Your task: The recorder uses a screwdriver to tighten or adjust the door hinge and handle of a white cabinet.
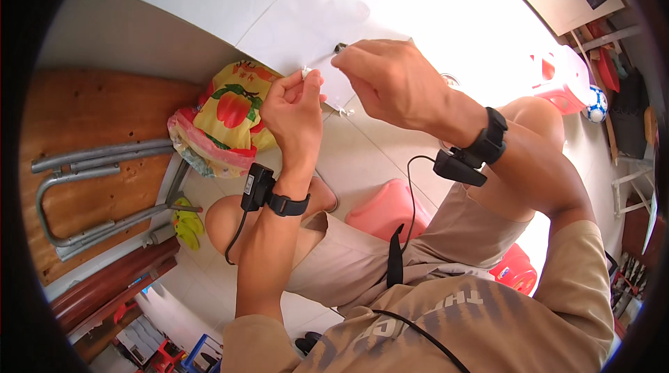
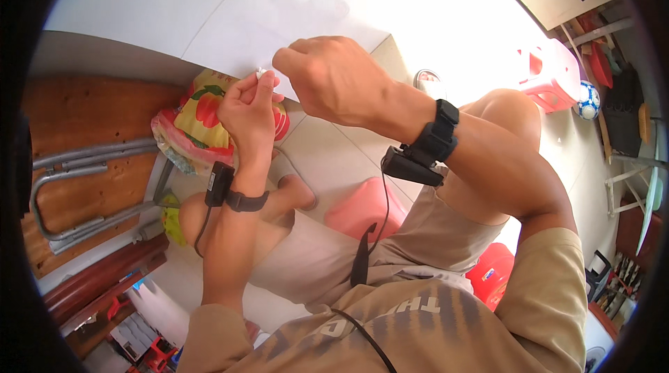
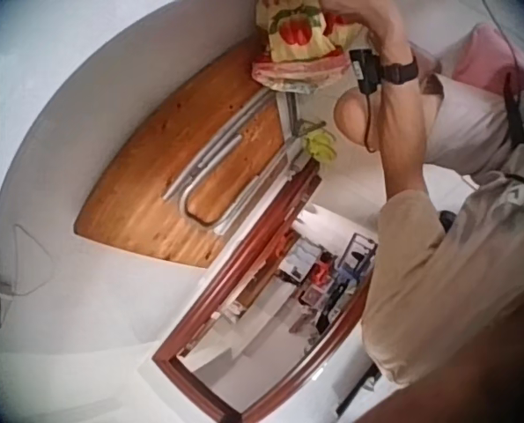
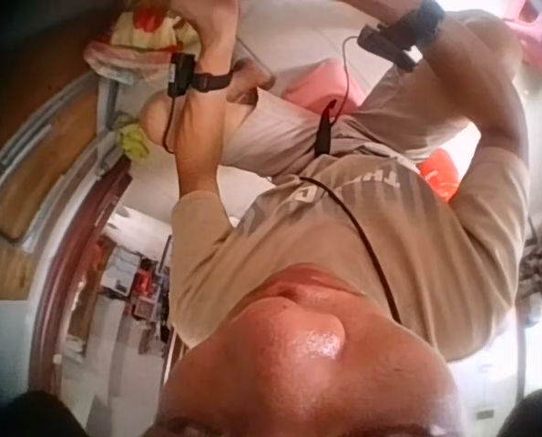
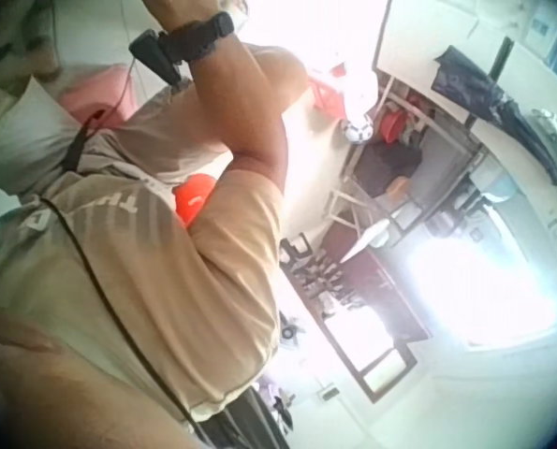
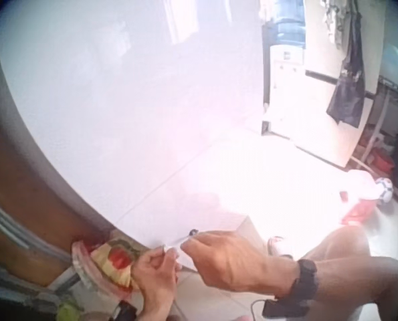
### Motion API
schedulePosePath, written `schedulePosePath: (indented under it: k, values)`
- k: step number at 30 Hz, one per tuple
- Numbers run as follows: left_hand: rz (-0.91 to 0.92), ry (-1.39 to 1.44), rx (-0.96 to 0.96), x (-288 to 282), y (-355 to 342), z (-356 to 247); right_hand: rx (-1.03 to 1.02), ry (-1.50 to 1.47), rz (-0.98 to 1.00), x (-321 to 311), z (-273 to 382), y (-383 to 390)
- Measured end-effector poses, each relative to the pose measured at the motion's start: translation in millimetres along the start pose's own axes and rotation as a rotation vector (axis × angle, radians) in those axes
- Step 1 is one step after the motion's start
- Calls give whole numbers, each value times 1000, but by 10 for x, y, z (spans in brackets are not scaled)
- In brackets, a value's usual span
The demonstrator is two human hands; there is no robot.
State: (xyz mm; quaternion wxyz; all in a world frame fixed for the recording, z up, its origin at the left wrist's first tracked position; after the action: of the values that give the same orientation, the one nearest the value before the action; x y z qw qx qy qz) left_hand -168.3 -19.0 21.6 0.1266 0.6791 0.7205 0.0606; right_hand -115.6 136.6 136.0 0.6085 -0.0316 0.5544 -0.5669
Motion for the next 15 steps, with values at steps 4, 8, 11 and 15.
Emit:
schedulePosePath:
  k: [4, 8, 11, 15]
  values:
    - [-9, 10, 53, 0, -37, 36, -96, -13, -170, -207, 184, -77]
    - [26, -27, 61, 70, -41, 89, 91, 92, -89, -214, -87, -6]
    - [-64, -14, -30, -55, -21, 186, 56, 55, -249, -391, -34, -76]
    - [-12, -2, 24, 32, -39, 164, 183, 30, -313, -540, -239, 50]
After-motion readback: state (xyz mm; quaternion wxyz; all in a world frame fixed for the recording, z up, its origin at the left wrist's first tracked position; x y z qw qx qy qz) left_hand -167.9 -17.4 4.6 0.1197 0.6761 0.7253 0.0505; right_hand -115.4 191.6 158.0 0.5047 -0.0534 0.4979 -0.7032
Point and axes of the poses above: each hand's wrist, its own y-axis away from the middle knuckle, its own x-axis out of the palm, z = x × y, the point moved 10 cm from there along -y, towards the middle knuckle, and after that the axes turned 10 degrees about -x, right-handed, at the moved point
